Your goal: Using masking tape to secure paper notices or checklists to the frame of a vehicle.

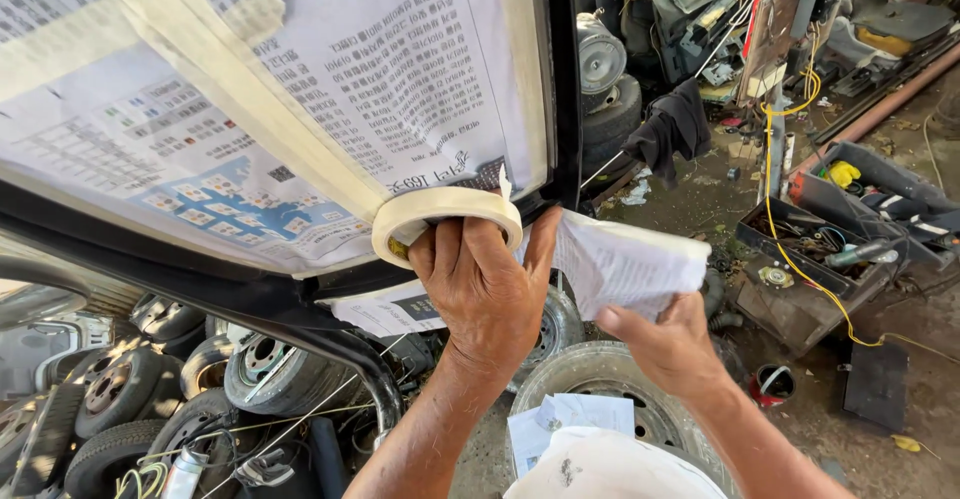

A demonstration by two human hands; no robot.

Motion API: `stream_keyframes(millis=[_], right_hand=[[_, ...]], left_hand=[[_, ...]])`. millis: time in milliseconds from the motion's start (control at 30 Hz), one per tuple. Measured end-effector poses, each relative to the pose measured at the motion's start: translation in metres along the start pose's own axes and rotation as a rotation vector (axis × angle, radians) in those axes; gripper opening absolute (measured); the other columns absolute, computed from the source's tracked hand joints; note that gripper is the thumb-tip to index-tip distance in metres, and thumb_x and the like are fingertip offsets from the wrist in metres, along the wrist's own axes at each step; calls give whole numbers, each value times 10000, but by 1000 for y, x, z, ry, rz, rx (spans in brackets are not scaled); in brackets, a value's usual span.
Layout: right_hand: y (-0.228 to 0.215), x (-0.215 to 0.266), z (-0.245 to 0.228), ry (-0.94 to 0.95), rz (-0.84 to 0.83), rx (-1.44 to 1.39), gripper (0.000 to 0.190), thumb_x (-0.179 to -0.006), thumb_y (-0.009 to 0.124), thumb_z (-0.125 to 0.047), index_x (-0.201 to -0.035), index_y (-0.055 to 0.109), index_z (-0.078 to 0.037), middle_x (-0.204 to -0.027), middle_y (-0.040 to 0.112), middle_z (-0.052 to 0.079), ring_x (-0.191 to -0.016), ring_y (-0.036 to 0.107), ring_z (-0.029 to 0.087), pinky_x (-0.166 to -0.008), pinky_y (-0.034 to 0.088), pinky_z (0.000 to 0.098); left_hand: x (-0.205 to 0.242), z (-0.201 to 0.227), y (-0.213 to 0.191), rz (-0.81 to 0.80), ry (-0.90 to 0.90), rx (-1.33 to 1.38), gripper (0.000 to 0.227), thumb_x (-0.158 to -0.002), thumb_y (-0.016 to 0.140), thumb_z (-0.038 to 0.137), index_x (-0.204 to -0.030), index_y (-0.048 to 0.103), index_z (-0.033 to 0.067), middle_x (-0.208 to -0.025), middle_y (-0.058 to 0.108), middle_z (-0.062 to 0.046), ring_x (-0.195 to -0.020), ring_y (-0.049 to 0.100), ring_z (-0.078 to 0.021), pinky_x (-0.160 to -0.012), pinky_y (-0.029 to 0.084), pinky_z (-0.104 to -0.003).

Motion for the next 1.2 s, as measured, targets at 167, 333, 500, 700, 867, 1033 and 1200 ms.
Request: stream_keyframes(millis=[167, 333, 500, 700, 867, 1033, 1200], right_hand=[[8, -2, 19, 49, 154, 454, 457, -846, 765, -239, -1262, 669, -78, -1120, 772, 41, -1034, 703, 124, -880, 610, 330], [14, -12, 20, 65, 140, 661, 307, -936, 725, -267, -1124, 771, -28, -865, 770, 58, -735, 592, 114, -622, 503, 312], [30, -19, 31, 43, 88, 641, 320, -967, 706, -286, -1114, 739, -4, -864, 725, 32, -773, 555, 100, -686, 493, 297], [31, -23, 47, 55, 141, 567, 315, -974, 681, -281, -1109, 715, 2, -862, 700, 26, -756, 541, 124, -650, 476, 323], [-19, -7, 121, -187, 74, 312, 249, -1055, 714, -209, -1141, 753, 22, -1041, 781, 109, -874, 676, 175, -700, 557, 336], [-32, -14, 124, -138, 29, -27, 268, -1031, 694, -156, -1247, 690, 1, -1240, 703, 76, -1126, 643, 167, -960, 537, 333], [-53, -18, 133, 169, 204, -203, 458, -968, 673, -239, -1371, 538, -69, -1316, 636, 43, -1180, 588, 173, -995, 497, 341]], left_hand=[[-4, -1, -1, -4, 23, 27, 656, -861, 942, 285, -1198, 482, -40, -1041, 643, -151, -940, 617, -347, -851, 413, -514], [-3, -2, -2, -32, 54, 30, 664, -859, 932, 260, -1240, 484, -48, -1125, 666, -159, -987, 628, -335, -869, 408, -507], [-1, 1, -1, -39, 40, 39, 668, -876, 933, 248, -1249, 462, -45, -1168, 663, -154, -1002, 603, -339, -871, 390, -512], [-2, 3, 1, -61, -20, 37, 678, -852, 925, 250, -1273, 480, -42, -1152, 652, -154, -1027, 610, -342, -878, 387, -505], [-1, 7, 4, -39, -44, 12, 672, -885, 908, 260, -1295, 474, -48, -1112, 639, -157, -1013, 599, -355, -871, 383, -509], [6, 11, 15, -36, -114, -5, 640, -891, 896, 246, -1271, 477, -55, -1057, 603, -158, -959, 576, -358, -857, 385, -525], [22, 9, 28, 63, -125, -93, 437, -936, 818, 201, -1247, 561, 33, -1135, 586, -131, -1053, 592, -325, -923, 431, -512]])
Point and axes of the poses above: each hand's wrist, its own x-axis away from the middle knuckle, its own y-axis out of the palm, z = x × y, the point moved 2 cm from there along -x, towards the middle knuckle
